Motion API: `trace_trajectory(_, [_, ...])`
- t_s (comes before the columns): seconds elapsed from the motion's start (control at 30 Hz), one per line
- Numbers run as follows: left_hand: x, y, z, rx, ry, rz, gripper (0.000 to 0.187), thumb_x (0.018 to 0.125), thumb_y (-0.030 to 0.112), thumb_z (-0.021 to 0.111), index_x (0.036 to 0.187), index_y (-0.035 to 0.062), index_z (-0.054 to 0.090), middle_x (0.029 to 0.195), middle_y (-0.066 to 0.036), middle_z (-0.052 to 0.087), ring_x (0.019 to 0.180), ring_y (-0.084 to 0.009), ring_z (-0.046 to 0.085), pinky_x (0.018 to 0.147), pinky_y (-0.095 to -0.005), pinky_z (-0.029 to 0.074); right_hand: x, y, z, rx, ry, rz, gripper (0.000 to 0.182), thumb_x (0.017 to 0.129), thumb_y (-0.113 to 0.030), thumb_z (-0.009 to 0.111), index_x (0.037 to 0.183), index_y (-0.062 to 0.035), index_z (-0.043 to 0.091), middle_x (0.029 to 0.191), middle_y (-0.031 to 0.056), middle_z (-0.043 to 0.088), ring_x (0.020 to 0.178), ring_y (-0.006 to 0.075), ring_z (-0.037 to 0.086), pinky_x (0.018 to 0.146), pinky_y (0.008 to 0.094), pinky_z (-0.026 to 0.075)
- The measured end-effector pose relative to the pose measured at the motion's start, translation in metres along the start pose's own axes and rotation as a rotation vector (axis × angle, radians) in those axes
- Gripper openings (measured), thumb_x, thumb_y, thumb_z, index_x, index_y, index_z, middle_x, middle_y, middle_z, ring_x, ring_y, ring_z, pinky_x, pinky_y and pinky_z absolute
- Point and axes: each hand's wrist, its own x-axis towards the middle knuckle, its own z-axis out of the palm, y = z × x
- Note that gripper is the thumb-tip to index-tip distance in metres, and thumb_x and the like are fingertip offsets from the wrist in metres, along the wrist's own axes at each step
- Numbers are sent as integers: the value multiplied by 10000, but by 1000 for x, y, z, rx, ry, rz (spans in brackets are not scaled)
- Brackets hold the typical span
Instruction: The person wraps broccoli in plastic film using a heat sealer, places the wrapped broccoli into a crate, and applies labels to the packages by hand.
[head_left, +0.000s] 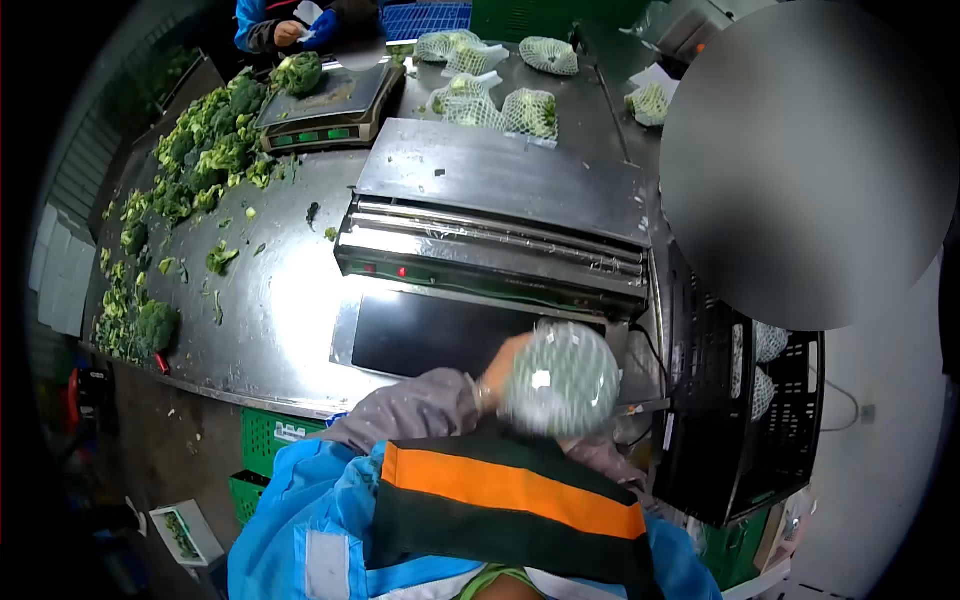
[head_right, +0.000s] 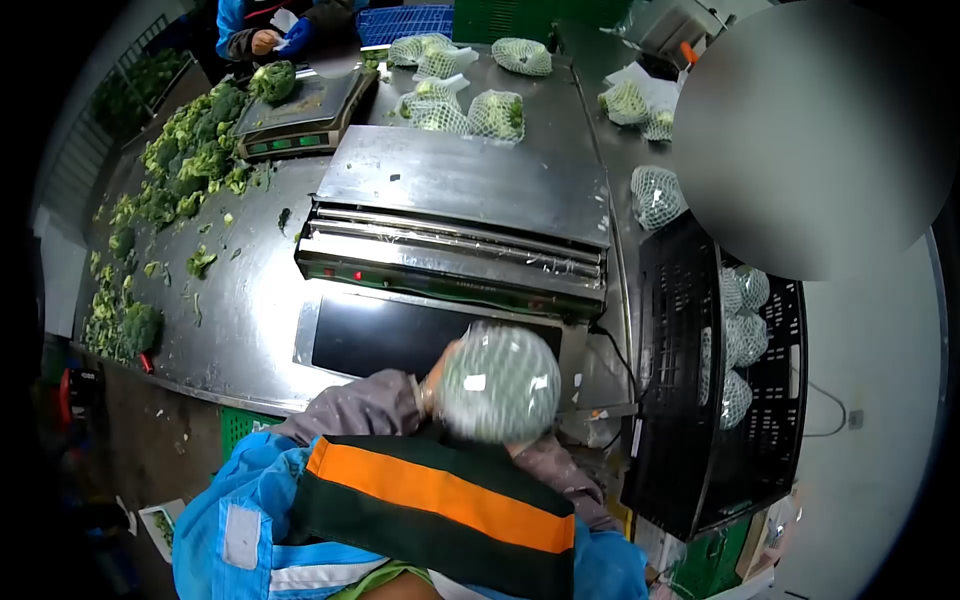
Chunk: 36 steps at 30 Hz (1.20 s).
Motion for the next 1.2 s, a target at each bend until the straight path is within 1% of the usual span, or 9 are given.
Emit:
trace_trajectory(0.17, [1,3,11,512,-189,225,174,859,131,595,872,67,433,733,13,415,714,-69,416,708,-230,409,52,-50,-50,-99,32,-369,120,740,-149,667,692,-87,577,566,74,479,495,259,483,425,360,344])
trace_trajectory(0.3, [10,51,-22,448,-499,-741,325,875,258,584,1097,21,579,979,-85,616,892,-107,553,778,-253,461,112,-81,-53,-247,73,-585,157,699,-134,718,655,-82,576,531,53,441,461,224,454,403,329,326])
trace_trajectory(0.53, [32,62,-42,650,-943,-406,373,870,262,584,1136,2,564,1008,-82,620,903,-107,572,787,-256,474,124,-108,-36,-44,-24,-654,144,657,-125,741,646,-73,608,538,61,479,470,234,476,413,322,361])
trace_trajectory(0.6, [22,46,-46,237,-535,-729,353,860,216,586,1129,-12,567,1006,-74,623,869,-100,588,784,-249,479,116,-97,-31,195,-142,-498,113,655,-83,749,652,-30,649,570,74,583,486,184,560,454,271,424])
trace_trajectory(0.73, [-15,65,11,891,-636,45,298,845,253,537,848,-30,628,706,-83,617,658,-130,543,626,-301,429,135,-96,-48,603,-737,155,106,741,-71,715,716,23,672,631,49,644,513,44,516,457,204,399])
trace_trajectory(0.83, [-53,78,14,798,-298,-289,352,830,227,545,1018,-69,573,860,-86,616,776,-107,546,684,-251,444,93,-59,-9,1448,-1114,724,319,770,9,648,1078,-14,569,803,48,633,717,60,569,615,172,435])
trace_trajectory(0.97, [-78,77,44,402,-78,107,320,828,174,448,1038,-8,607,947,-122,614,867,-181,589,783,-280,461,69,-88,-23,1789,-981,995,262,834,-69,584,1063,-20,467,991,108,546,949,186,561,824,277,459])
trace_trajectory(1.1, [-84,96,27,555,-185,-174,388,867,115,451,1209,-56,517,1205,-176,542,1072,-218,552,925,-316,444,32,-77,-33,1858,-529,813,635,825,-143,611,1364,-79,281,1268,157,424,1228,288,401,1028,384,324])
trace_trajectory(1.2, [-79,77,15,20,121,-219,475,909,292,332,1163,-61,523,1137,-170,582,1038,-260,571,916,-371,454,21,-90,-71,1001,-511,117,978,724,-279,744,1434,-60,109,1428,158,200,1344,283,182,1094,386,177])
